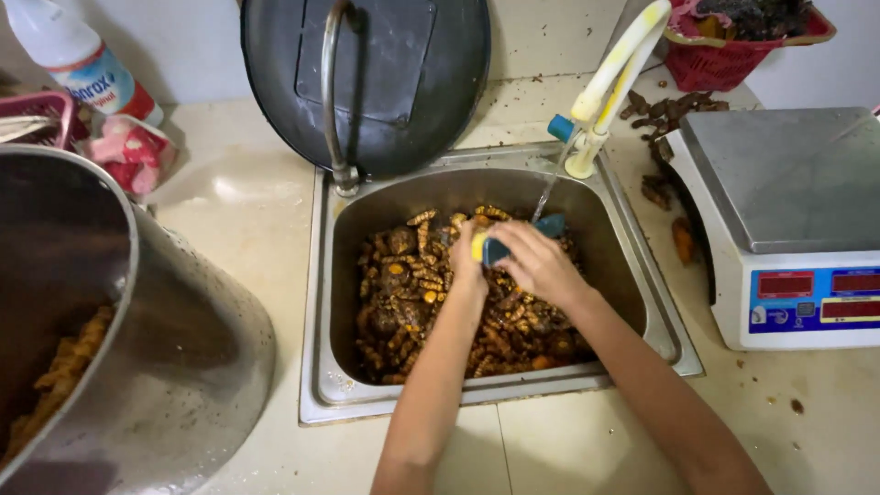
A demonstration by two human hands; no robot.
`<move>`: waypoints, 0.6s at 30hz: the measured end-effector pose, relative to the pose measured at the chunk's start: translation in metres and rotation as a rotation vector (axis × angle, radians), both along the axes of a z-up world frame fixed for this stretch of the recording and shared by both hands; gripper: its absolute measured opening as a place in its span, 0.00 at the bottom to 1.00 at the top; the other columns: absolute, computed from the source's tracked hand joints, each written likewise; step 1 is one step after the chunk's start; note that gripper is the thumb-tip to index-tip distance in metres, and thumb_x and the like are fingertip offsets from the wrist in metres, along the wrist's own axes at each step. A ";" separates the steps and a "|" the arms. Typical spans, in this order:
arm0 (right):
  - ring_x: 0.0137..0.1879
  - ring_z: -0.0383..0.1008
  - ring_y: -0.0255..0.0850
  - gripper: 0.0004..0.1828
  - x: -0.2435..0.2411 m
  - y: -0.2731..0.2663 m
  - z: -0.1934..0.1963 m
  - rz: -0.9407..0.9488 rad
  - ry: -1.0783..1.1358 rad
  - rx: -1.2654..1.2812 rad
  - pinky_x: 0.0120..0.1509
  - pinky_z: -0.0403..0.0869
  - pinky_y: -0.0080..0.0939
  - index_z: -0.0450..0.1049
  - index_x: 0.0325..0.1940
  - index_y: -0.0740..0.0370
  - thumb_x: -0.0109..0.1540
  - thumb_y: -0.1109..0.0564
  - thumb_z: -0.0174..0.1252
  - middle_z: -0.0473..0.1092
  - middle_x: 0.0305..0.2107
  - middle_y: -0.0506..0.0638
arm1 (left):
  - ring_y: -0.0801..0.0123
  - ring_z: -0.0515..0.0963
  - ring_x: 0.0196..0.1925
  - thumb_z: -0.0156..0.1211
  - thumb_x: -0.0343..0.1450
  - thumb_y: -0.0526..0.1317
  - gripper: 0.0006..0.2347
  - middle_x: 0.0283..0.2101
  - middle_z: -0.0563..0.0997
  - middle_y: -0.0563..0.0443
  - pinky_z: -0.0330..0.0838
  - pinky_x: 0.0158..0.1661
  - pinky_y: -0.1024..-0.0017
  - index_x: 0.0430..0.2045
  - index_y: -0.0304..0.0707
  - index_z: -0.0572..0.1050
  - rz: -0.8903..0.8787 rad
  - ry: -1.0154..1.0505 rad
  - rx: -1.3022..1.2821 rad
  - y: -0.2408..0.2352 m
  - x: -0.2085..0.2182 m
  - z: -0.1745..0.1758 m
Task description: Scrubbing and washing turmeric roots in a kitchen sink using a sponge and running water.
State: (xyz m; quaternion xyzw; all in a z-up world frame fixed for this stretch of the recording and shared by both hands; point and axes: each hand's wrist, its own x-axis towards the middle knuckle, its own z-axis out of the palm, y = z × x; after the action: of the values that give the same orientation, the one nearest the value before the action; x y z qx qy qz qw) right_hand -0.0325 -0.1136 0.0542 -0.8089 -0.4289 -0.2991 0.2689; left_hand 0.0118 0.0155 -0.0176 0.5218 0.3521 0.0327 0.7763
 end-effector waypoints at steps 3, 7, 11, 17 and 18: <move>0.58 0.74 0.65 0.26 0.003 -0.017 0.004 -0.066 0.010 -0.015 0.65 0.72 0.62 0.72 0.60 0.72 0.57 0.66 0.67 0.72 0.50 0.67 | 0.64 0.74 0.30 0.61 0.65 0.61 0.22 0.37 0.76 0.46 0.63 0.20 0.76 0.37 0.43 0.78 -0.130 -0.028 -0.232 0.010 -0.012 0.029; 0.57 0.75 0.60 0.32 0.032 -0.045 -0.008 -0.177 0.100 -0.084 0.67 0.69 0.62 0.73 0.60 0.66 0.53 0.58 0.73 0.73 0.49 0.60 | 0.69 0.69 0.18 0.65 0.64 0.60 0.23 0.29 0.75 0.45 0.62 0.14 0.79 0.35 0.39 0.74 -0.316 -0.199 -0.227 0.023 -0.017 0.086; 0.52 0.77 0.56 0.34 0.027 -0.029 -0.009 -0.226 0.195 -0.040 0.63 0.71 0.60 0.74 0.57 0.62 0.51 0.52 0.76 0.74 0.42 0.56 | 0.60 0.84 0.40 0.65 0.56 0.72 0.23 0.33 0.83 0.57 0.76 0.45 0.66 0.32 0.61 0.79 -0.484 -0.103 0.530 0.050 -0.013 0.087; 0.58 0.73 0.52 0.31 0.019 -0.031 0.003 -0.283 0.517 -0.022 0.58 0.71 0.50 0.70 0.62 0.59 0.59 0.46 0.70 0.71 0.53 0.55 | 0.74 0.81 0.35 0.61 0.67 0.55 0.15 0.32 0.83 0.56 0.78 0.36 0.75 0.31 0.45 0.76 -0.383 -0.553 1.135 0.129 -0.127 0.301; 0.58 0.73 0.52 0.31 0.016 -0.031 0.006 -0.283 0.521 -0.028 0.58 0.71 0.50 0.70 0.62 0.59 0.59 0.46 0.70 0.71 0.53 0.55 | 0.74 0.81 0.35 0.61 0.67 0.55 0.15 0.32 0.83 0.56 0.78 0.36 0.75 0.31 0.45 0.76 -0.383 -0.548 1.129 0.152 -0.137 0.312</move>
State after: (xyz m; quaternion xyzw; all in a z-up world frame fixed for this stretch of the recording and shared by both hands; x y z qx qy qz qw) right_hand -0.0168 -0.1444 0.0603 -0.9138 -0.2323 -0.1103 0.3143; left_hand -0.1250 0.1679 0.2939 0.8752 -0.0290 0.2053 0.4370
